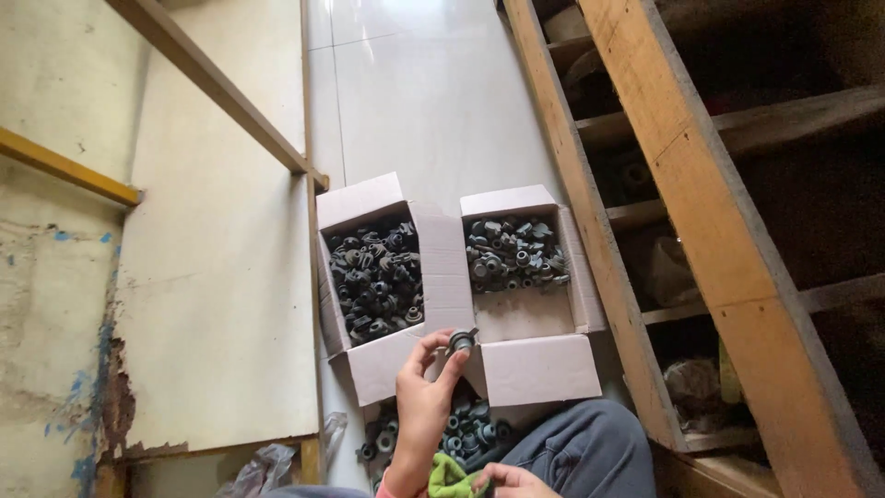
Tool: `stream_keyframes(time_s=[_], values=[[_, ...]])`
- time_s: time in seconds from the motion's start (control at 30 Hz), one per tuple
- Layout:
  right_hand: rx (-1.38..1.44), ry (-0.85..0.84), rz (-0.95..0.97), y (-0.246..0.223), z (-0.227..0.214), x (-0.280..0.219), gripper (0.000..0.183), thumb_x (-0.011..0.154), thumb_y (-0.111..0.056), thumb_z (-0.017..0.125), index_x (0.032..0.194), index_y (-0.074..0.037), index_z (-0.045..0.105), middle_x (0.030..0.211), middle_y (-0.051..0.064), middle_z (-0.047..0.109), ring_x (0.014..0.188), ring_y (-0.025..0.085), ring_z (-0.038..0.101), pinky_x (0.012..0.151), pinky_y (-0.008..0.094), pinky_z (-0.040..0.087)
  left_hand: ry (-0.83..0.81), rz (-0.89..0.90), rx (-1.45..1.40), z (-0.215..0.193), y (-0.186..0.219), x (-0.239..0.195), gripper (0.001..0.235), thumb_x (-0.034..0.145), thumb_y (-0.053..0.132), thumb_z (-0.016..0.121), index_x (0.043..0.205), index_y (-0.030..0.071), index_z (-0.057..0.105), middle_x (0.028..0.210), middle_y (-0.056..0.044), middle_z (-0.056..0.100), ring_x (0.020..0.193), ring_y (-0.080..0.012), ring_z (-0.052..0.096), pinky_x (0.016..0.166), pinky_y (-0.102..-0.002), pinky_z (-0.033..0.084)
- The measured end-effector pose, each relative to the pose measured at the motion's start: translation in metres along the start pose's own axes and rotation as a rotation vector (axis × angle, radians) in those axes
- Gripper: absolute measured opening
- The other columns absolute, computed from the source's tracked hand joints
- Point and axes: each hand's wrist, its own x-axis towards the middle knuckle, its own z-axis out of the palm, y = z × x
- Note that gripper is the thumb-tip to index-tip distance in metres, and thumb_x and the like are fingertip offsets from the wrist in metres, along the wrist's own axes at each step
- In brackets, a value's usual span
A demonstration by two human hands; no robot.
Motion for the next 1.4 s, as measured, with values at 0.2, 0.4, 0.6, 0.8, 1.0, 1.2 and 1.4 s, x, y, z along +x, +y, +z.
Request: stream_keyframes(time_s=[0.2,0.4,0.6,0.8,1.0,1.2,1.4], values=[[0.061,0.295,-0.334,0.002,0.0,0.0,0.018,0.093,-0.008,0.071,0.106,-0.012,0.059,0.103,0.015,0.074,0.073,0.012,0.065,0.058,0.021,0.049,0.16,0.025,-0.195,-0.053,-0.018,-0.086,0.033,0.077,0.019,0.089,0.103,0.008,0.072,0.1,-0.004,0.075,0.098,-0.0126,0.069,0.089,-0.025,0.051],[0.024,0.471,-0.587,-0.053,0.115,-0.036,0.041,0.104,-0.025,0.052,0.141,-0.009,0.059,0.126,0.009,0.069,0.106,0.018,0.066,0.085,0.032,0.055,0.142,0.197,-0.214,-0.08,-0.007,-0.143,0.04,0.077,0.025,0.089,0.108,0.003,0.076,0.101,-0.007,0.077,0.097,-0.0155,0.069,0.09,-0.026,0.051],[0.035,0.492,-0.721,-0.053,0.214,-0.047,0.025,0.097,-0.008,0.062,0.122,-0.012,0.061,0.117,0.008,0.072,0.1,0.016,0.069,0.081,0.029,0.056,0.24,0.636,0.22,-0.086,0.031,-0.179,0.028,0.09,0.037,0.075,0.102,0.012,0.071,0.1,-0.002,0.074,0.098,-0.0211,0.068,0.094,-0.034,0.05],[-0.658,0.501,-0.764,-0.041,0.305,-0.069,0.008,0.089,-0.004,0.074,0.097,-0.003,0.074,0.105,0.014,0.08,0.101,0.019,0.072,0.093,0.031,0.057,0.182,0.881,0.448,-0.09,0.045,-0.193,0.02,0.092,0.024,0.076,0.105,0.011,0.069,0.099,0.0,0.072,0.093,-0.021,0.066,0.098,-0.04,0.045],[-0.736,0.512,-0.785,-0.039,0.294,-0.068,0.007,0.093,-0.006,0.074,0.095,-0.004,0.067,0.089,0.003,0.067,0.082,0.008,0.059,0.076,0.022,0.047,0.097,1.01,0.532,-0.099,0.032,-0.187,0.018,0.095,0.018,0.075,0.11,0.01,0.068,0.108,-0.001,0.072,0.101,-0.0198,0.068,0.105,-0.042,0.041],[-0.904,0.645,-0.968,-0.027,0.296,-0.053,0.007,0.098,-0.009,0.066,0.094,-0.008,0.06,0.081,0.001,0.059,0.073,0.006,0.055,0.068,0.021,0.046,0.07,1.024,0.508,-0.096,0.033,-0.199,0.02,0.094,0.019,0.077,0.109,0.009,0.068,0.106,-0.002,0.072,0.1,-0.0202,0.068,0.106,-0.044,0.04],[-0.743,0.559,-0.871,-0.019,0.31,-0.059,0.01,0.093,-0.006,0.073,0.094,-0.007,0.064,0.085,0.004,0.068,0.079,0.008,0.062,0.07,0.023,0.052,0.234,0.889,0.478,-0.095,0.034,-0.201,0.021,0.094,0.022,0.074,0.109,0.008,0.066,0.105,-0.004,0.072,0.101,-0.0225,0.068,0.104,-0.041,0.039]])
